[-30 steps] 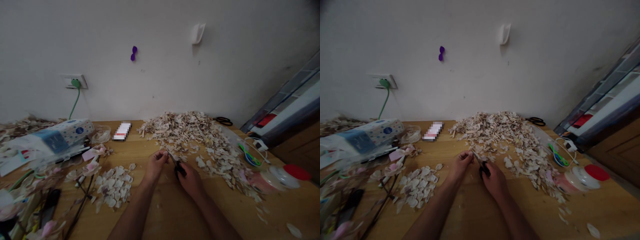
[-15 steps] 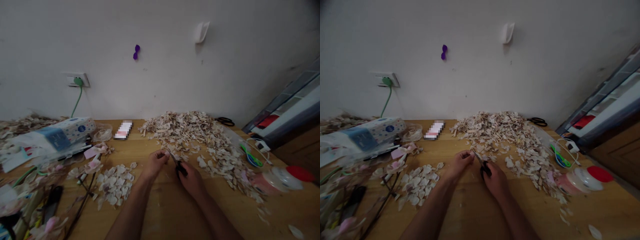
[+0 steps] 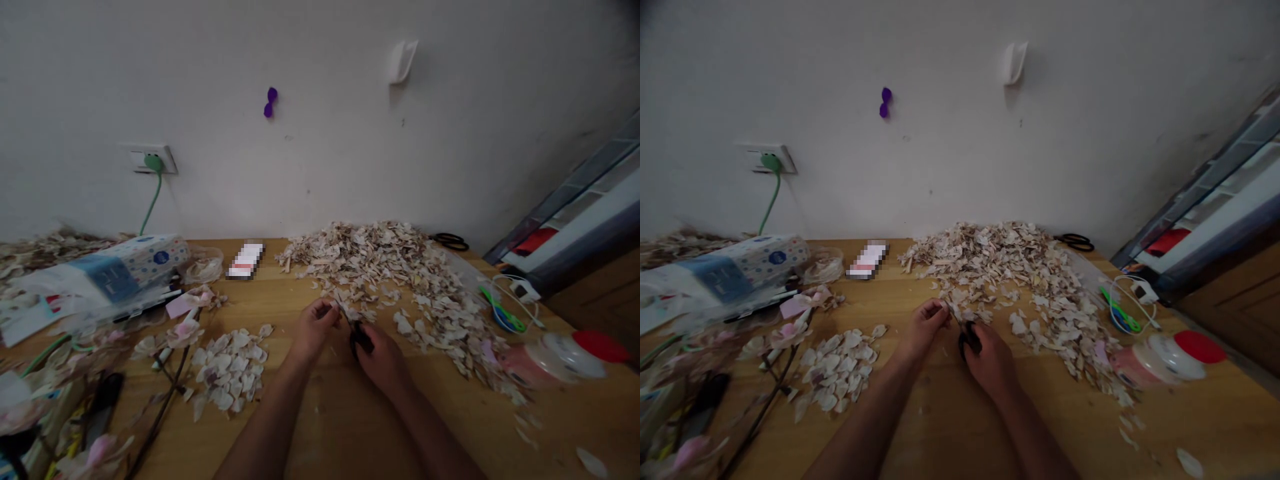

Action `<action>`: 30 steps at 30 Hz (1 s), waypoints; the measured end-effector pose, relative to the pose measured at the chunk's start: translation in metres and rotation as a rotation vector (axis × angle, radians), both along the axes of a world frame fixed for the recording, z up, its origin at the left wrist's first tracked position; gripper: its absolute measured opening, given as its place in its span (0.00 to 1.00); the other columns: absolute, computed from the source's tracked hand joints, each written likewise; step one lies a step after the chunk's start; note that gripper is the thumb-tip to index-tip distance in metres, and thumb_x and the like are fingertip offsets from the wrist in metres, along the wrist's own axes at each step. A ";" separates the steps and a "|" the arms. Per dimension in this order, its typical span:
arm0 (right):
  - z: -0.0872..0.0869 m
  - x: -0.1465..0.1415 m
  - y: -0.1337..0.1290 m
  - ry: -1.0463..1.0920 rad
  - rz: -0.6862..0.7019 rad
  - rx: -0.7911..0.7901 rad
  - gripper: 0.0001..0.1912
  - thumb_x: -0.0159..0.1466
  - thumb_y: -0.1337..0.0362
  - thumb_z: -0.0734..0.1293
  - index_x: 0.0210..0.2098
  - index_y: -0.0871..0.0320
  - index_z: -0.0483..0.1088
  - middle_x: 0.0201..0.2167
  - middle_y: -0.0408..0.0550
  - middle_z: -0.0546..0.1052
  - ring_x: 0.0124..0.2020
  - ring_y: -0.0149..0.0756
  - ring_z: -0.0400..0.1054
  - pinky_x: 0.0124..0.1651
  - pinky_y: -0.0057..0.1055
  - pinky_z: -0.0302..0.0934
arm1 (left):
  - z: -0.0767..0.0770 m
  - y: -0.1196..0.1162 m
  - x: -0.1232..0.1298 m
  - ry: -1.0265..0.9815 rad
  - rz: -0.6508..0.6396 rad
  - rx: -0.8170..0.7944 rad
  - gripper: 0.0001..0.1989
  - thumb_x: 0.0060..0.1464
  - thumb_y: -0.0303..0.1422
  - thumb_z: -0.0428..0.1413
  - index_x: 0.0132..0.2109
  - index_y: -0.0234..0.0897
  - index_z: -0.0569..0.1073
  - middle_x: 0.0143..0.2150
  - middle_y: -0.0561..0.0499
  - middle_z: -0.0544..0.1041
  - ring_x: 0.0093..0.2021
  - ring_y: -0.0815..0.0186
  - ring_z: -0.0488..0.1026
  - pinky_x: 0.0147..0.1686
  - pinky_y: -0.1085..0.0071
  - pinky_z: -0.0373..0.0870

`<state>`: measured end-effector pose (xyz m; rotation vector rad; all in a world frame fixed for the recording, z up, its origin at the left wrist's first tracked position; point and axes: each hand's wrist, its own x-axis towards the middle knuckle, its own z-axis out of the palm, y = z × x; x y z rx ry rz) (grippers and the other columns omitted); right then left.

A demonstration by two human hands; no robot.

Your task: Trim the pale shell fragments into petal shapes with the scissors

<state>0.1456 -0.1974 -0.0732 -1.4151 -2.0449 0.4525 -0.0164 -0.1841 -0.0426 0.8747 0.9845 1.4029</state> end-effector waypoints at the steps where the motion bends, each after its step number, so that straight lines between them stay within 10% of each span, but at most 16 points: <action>1: 0.000 0.000 0.000 0.003 -0.003 0.008 0.13 0.58 0.63 0.59 0.41 0.56 0.69 0.39 0.52 0.75 0.41 0.42 0.70 0.44 0.36 0.64 | 0.001 0.000 0.000 0.017 -0.005 0.008 0.16 0.40 0.44 0.63 0.28 0.35 0.70 0.22 0.56 0.69 0.22 0.72 0.65 0.27 0.74 0.61; 30: -0.003 0.004 0.001 -0.029 0.054 -0.035 0.11 0.58 0.65 0.59 0.39 0.55 0.70 0.37 0.49 0.75 0.39 0.41 0.69 0.41 0.35 0.63 | 0.007 -0.002 -0.027 0.427 -0.153 0.088 0.14 0.50 0.42 0.56 0.33 0.34 0.73 0.26 0.54 0.71 0.25 0.72 0.65 0.27 0.75 0.60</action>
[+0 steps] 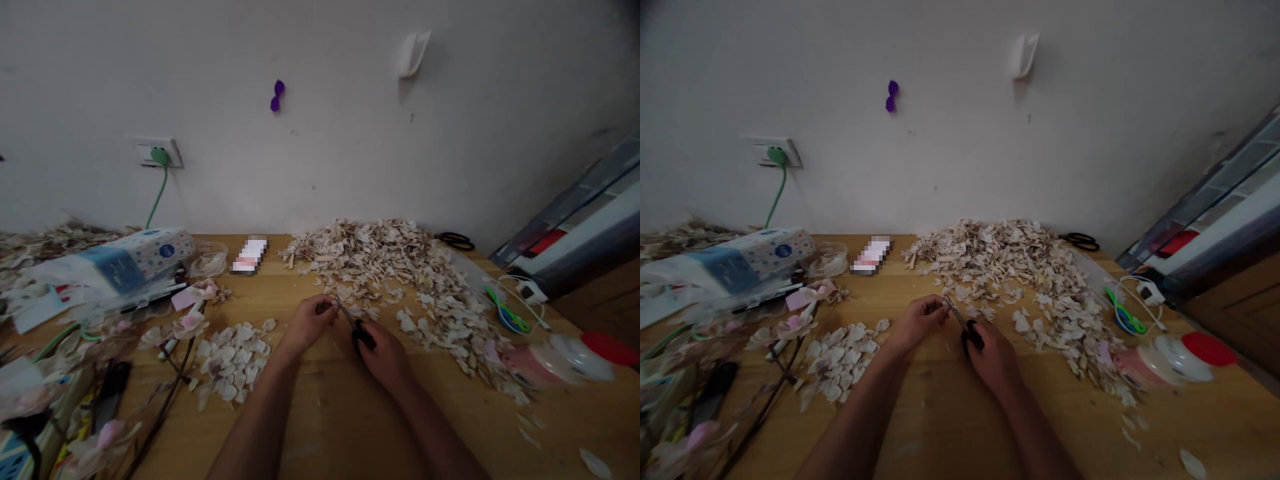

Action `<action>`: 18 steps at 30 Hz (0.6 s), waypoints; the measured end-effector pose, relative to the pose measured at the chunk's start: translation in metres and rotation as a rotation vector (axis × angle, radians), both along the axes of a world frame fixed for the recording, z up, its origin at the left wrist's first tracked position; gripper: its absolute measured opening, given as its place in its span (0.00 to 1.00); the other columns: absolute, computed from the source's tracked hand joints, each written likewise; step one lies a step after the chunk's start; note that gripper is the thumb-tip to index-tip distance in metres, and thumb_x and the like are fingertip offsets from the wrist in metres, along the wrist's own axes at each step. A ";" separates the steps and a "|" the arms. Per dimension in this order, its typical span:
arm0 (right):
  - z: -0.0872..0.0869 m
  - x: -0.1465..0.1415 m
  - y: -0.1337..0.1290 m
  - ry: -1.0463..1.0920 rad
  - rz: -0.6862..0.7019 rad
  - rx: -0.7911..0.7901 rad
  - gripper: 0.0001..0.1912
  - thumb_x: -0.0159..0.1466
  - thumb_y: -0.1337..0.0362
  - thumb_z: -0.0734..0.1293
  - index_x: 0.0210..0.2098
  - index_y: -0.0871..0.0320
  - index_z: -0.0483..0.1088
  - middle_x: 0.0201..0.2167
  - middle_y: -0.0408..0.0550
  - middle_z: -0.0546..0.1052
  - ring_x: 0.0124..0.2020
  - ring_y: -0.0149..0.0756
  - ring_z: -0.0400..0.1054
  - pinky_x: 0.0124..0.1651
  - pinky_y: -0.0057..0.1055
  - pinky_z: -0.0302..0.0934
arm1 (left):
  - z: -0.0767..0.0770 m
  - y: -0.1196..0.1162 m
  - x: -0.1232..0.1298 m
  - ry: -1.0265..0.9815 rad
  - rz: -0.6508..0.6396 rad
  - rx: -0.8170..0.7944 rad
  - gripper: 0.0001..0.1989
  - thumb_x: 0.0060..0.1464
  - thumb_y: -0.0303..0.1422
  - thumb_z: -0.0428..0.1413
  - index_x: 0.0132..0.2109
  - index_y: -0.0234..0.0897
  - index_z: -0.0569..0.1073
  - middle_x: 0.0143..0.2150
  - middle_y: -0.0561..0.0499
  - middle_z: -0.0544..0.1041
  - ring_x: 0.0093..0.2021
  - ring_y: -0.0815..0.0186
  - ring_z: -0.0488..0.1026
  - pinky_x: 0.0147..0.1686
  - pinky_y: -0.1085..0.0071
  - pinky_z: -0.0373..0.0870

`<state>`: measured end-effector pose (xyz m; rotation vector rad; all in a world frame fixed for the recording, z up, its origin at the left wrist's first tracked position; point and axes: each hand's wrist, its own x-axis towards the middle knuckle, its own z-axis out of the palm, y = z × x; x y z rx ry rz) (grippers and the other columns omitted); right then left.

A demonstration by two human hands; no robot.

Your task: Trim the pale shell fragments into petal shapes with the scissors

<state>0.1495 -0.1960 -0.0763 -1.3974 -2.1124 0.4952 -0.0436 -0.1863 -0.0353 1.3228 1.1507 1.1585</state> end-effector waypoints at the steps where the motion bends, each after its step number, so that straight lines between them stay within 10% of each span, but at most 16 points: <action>1: 0.001 0.000 0.000 0.008 0.001 -0.003 0.11 0.58 0.65 0.59 0.39 0.55 0.70 0.36 0.49 0.75 0.39 0.41 0.69 0.41 0.35 0.63 | 0.000 0.000 0.000 -0.013 -0.003 -0.006 0.14 0.50 0.43 0.56 0.33 0.34 0.73 0.26 0.54 0.71 0.25 0.72 0.65 0.27 0.75 0.60; 18: 0.003 -0.002 -0.002 -0.009 -0.015 0.014 0.13 0.58 0.63 0.58 0.40 0.58 0.69 0.38 0.52 0.75 0.41 0.43 0.69 0.43 0.37 0.63 | 0.005 0.001 0.006 -0.028 0.093 0.014 0.13 0.49 0.42 0.56 0.31 0.34 0.73 0.23 0.54 0.70 0.24 0.71 0.65 0.27 0.75 0.60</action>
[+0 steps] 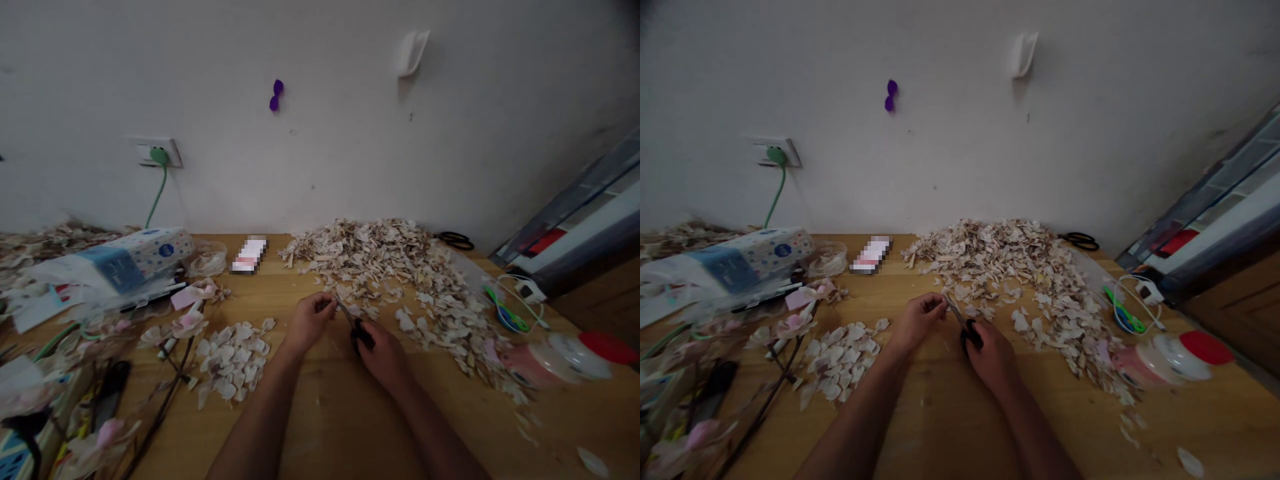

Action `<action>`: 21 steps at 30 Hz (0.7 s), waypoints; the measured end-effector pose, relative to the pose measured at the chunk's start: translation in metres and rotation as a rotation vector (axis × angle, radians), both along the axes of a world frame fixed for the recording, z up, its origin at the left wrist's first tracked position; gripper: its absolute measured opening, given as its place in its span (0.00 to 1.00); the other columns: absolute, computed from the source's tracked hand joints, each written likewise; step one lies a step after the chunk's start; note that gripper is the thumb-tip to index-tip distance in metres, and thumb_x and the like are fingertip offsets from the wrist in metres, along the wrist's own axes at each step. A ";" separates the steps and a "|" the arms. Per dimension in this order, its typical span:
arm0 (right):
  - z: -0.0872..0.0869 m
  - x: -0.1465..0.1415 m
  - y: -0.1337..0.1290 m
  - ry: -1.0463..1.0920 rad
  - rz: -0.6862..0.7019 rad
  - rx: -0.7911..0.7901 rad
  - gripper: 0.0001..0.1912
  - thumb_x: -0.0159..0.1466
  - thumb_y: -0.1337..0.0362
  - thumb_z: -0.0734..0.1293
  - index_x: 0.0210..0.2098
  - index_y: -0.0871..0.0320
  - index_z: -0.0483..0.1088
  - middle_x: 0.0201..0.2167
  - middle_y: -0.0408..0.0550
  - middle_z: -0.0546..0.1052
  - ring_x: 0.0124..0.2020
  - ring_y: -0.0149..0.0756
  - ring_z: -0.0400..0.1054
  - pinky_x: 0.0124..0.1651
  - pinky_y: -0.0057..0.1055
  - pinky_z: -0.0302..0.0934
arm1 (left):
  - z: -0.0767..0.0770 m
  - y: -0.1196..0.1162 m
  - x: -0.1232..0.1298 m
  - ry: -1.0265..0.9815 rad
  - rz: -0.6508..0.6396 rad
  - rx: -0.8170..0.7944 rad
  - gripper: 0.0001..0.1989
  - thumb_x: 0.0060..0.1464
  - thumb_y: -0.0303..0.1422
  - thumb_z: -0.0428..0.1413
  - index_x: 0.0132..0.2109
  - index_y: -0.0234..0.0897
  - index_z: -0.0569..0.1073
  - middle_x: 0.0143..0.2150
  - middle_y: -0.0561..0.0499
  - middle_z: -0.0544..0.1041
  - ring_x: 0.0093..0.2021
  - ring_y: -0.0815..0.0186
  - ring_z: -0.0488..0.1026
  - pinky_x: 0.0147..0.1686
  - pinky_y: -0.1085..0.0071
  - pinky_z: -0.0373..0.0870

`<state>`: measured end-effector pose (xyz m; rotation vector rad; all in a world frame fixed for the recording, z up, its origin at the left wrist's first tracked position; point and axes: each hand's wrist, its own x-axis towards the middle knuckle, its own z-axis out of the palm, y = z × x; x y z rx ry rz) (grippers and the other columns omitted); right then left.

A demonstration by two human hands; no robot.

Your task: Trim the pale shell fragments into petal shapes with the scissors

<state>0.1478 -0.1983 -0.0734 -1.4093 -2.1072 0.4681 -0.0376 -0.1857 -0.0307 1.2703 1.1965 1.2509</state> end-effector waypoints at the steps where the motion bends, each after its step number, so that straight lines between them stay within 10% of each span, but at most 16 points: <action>1: 0.000 0.000 0.000 -0.001 0.004 -0.002 0.12 0.58 0.63 0.58 0.40 0.58 0.69 0.38 0.52 0.75 0.41 0.43 0.69 0.43 0.37 0.63 | 0.002 -0.001 0.000 0.020 -0.002 0.006 0.13 0.49 0.42 0.55 0.31 0.34 0.73 0.23 0.54 0.70 0.25 0.71 0.65 0.27 0.75 0.59; 15: -0.001 0.001 0.003 -0.087 0.015 -0.033 0.10 0.59 0.65 0.59 0.38 0.56 0.70 0.37 0.50 0.75 0.39 0.42 0.69 0.41 0.35 0.63 | -0.002 0.000 -0.015 0.287 -0.019 0.107 0.10 0.52 0.36 0.54 0.34 0.36 0.76 0.28 0.52 0.74 0.29 0.68 0.67 0.30 0.74 0.61; 21: -0.001 0.005 0.002 0.178 -0.071 0.029 0.10 0.59 0.63 0.60 0.36 0.56 0.71 0.34 0.50 0.77 0.37 0.41 0.71 0.40 0.34 0.65 | -0.014 0.001 -0.015 0.001 -0.040 -0.094 0.12 0.47 0.41 0.59 0.31 0.34 0.76 0.25 0.53 0.74 0.27 0.69 0.68 0.31 0.73 0.66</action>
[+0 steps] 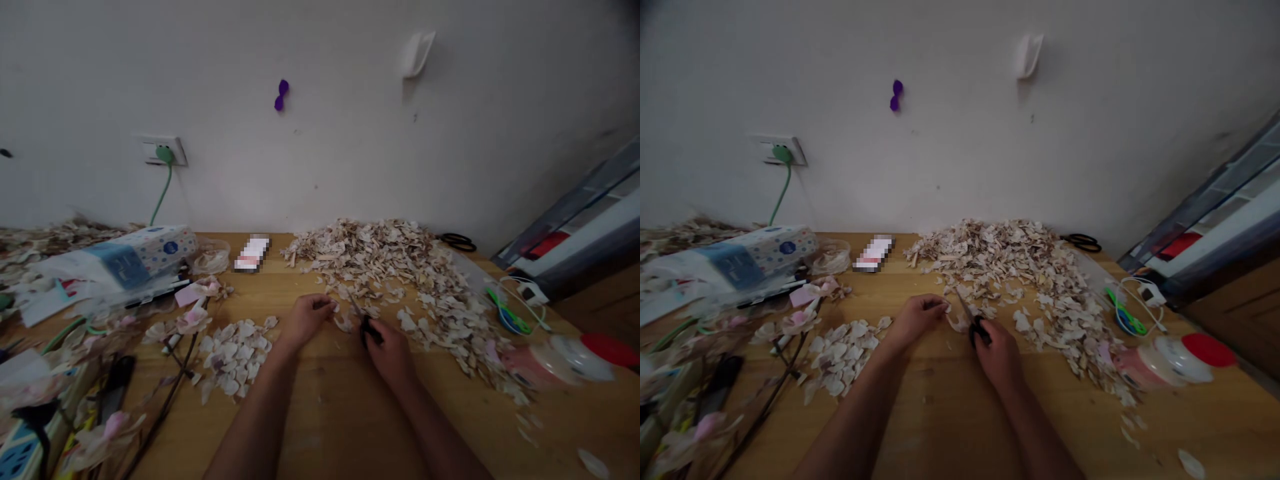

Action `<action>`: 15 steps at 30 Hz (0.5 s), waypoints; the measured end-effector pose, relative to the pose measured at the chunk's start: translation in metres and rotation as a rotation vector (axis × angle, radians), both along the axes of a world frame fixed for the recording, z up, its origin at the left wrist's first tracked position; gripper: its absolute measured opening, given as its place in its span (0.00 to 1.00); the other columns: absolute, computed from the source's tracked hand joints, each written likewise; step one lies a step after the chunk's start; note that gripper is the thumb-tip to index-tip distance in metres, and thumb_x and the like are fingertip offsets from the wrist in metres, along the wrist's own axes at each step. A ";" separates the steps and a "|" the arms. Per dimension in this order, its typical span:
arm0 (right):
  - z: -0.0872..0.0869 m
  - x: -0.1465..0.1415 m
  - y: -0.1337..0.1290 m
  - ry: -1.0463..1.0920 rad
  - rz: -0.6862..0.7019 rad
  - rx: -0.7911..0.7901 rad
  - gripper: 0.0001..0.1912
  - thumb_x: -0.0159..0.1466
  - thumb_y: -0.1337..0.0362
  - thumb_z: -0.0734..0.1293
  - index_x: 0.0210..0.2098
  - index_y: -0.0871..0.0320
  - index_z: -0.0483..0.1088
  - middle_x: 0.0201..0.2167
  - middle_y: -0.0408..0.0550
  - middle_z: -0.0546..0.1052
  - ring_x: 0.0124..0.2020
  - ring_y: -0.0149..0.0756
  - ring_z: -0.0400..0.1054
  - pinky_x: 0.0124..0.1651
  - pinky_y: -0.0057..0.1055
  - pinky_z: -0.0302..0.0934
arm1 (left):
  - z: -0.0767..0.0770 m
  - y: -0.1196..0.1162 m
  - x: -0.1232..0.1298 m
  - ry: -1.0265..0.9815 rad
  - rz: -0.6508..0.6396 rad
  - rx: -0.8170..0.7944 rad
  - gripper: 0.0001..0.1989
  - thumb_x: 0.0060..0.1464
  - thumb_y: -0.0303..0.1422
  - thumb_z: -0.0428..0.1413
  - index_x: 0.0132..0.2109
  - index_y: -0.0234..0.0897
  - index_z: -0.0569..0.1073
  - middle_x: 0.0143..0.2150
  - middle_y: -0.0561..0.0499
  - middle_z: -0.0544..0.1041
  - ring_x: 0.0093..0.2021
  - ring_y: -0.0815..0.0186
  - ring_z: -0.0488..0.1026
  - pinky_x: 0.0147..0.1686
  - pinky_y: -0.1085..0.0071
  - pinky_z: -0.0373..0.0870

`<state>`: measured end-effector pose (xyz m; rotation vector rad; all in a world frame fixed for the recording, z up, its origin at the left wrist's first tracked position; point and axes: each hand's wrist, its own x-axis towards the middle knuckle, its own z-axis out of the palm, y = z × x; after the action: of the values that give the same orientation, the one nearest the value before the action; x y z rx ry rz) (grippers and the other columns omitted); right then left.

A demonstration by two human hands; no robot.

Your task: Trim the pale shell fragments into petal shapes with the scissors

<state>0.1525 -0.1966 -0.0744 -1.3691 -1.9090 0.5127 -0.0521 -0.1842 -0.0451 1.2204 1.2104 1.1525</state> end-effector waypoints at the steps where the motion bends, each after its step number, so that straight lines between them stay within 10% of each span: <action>1: 0.002 0.001 -0.001 0.071 -0.025 0.017 0.09 0.59 0.63 0.60 0.36 0.57 0.71 0.33 0.49 0.77 0.36 0.40 0.71 0.39 0.33 0.65 | -0.001 -0.001 0.001 -0.126 0.004 -0.064 0.13 0.46 0.40 0.60 0.31 0.33 0.76 0.26 0.52 0.75 0.27 0.69 0.70 0.33 0.72 0.68; 9: 0.011 0.001 -0.011 0.199 0.178 0.034 0.20 0.58 0.72 0.56 0.48 0.55 0.68 0.46 0.50 0.75 0.47 0.37 0.70 0.51 0.35 0.64 | 0.026 -0.018 0.010 -0.714 0.251 -0.381 0.07 0.53 0.31 0.56 0.30 0.32 0.72 0.30 0.44 0.78 0.32 0.68 0.75 0.40 0.70 0.72; 12: 0.008 -0.003 -0.009 0.049 0.333 0.057 0.22 0.60 0.72 0.57 0.53 0.56 0.66 0.56 0.53 0.68 0.59 0.40 0.60 0.60 0.43 0.55 | 0.036 -0.038 -0.009 -0.404 0.338 -0.267 0.07 0.50 0.33 0.58 0.29 0.33 0.72 0.27 0.49 0.76 0.28 0.69 0.73 0.34 0.72 0.71; 15: 0.012 -0.009 -0.009 -0.079 0.472 0.019 0.21 0.60 0.71 0.60 0.52 0.55 0.68 0.58 0.55 0.67 0.60 0.42 0.58 0.61 0.45 0.54 | 0.045 -0.070 -0.052 0.320 0.424 -0.103 0.11 0.49 0.39 0.56 0.31 0.35 0.75 0.28 0.49 0.75 0.31 0.63 0.72 0.32 0.69 0.67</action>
<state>0.1435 -0.2056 -0.0620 -0.9310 -2.3060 0.6697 -0.1037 -0.2540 0.0004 1.1274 1.8129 1.2051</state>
